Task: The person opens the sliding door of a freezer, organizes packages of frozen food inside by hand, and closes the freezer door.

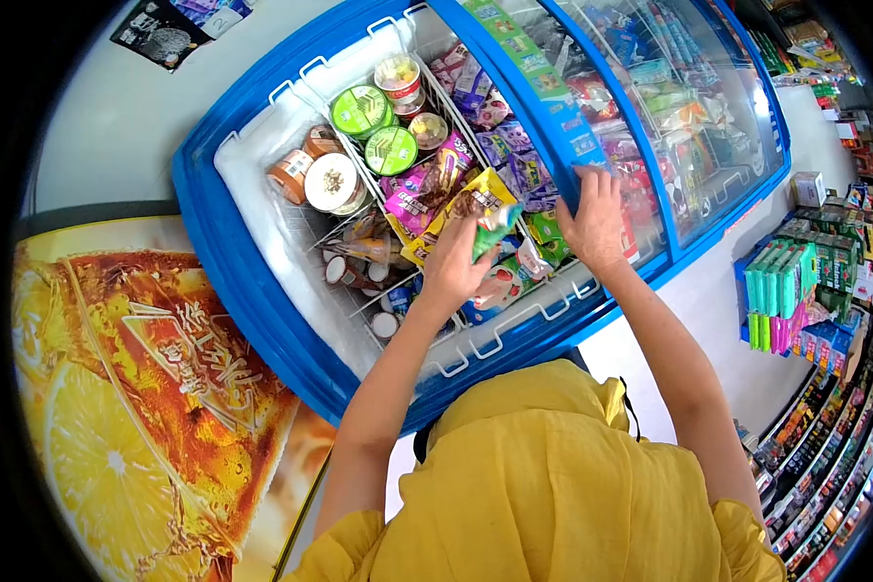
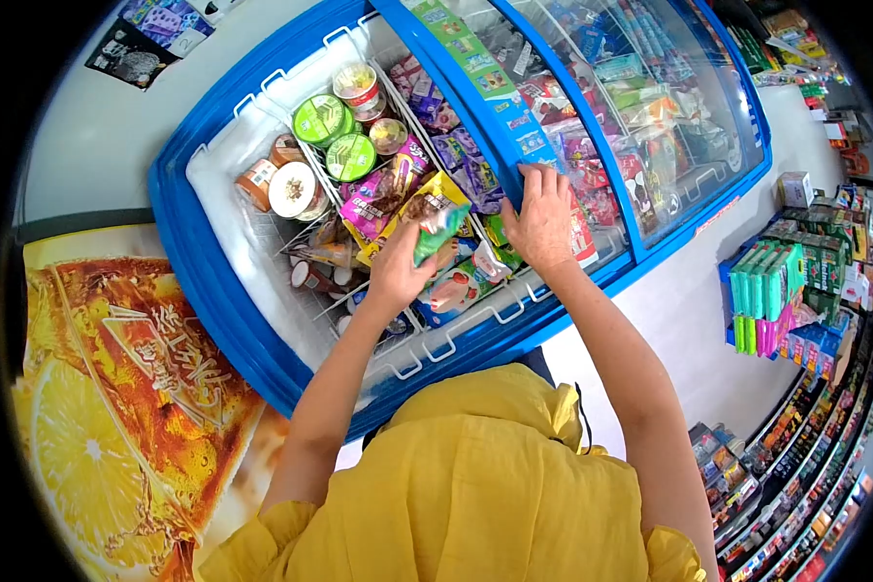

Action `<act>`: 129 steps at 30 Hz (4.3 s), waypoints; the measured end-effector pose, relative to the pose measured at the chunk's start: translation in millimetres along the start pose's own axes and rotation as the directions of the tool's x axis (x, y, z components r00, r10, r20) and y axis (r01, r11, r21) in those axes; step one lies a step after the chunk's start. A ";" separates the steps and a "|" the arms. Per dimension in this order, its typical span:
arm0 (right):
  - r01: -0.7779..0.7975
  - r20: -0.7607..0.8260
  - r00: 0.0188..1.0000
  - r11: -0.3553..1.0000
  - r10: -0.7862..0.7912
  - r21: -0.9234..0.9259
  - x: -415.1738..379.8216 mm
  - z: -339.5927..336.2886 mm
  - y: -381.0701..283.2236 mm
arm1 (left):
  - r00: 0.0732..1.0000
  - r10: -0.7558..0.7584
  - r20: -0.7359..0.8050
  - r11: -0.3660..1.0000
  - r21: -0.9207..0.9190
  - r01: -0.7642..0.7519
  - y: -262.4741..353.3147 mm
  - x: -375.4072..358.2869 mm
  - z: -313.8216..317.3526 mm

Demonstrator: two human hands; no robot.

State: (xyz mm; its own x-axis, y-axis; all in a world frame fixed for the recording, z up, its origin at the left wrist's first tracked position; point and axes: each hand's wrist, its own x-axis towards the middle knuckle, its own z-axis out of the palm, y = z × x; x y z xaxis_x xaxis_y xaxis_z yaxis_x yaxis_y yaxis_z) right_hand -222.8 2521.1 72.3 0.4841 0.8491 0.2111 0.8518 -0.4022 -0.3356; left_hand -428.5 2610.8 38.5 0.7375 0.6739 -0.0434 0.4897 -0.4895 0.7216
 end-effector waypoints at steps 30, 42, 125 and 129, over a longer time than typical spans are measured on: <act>0.004 -0.015 1.000 1.000 -0.003 0.029 0.7 -2.4 -2.9 | 0.958 0.287 0.005 0.876 0.402 -0.265 -32.7 -1.9 42.5; 0.017 -0.006 1.000 0.999 -0.016 0.034 1.6 -3.8 -3.0 | 0.940 0.282 -0.192 0.871 0.463 -0.167 -51.2 16.0 34.7; 0.034 0.022 0.999 0.999 -0.034 0.003 1.2 0.4 1.0 | 0.968 -0.150 -0.201 0.943 0.266 0.201 -94.8 61.0 0.3; 0.029 0.032 0.999 1.000 -0.029 -0.008 0.7 0.7 1.4 | 0.977 -0.204 -0.066 0.953 0.216 0.213 -93.9 68.4 -0.7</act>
State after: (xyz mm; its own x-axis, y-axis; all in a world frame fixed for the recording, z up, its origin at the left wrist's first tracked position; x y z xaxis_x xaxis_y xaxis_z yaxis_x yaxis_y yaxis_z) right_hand -221.4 2521.4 71.4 0.4529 0.8709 0.1909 0.8669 -0.3802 -0.3223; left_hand -424.3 2703.2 -31.8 0.5901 0.7944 -0.1437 0.7240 -0.4421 0.5295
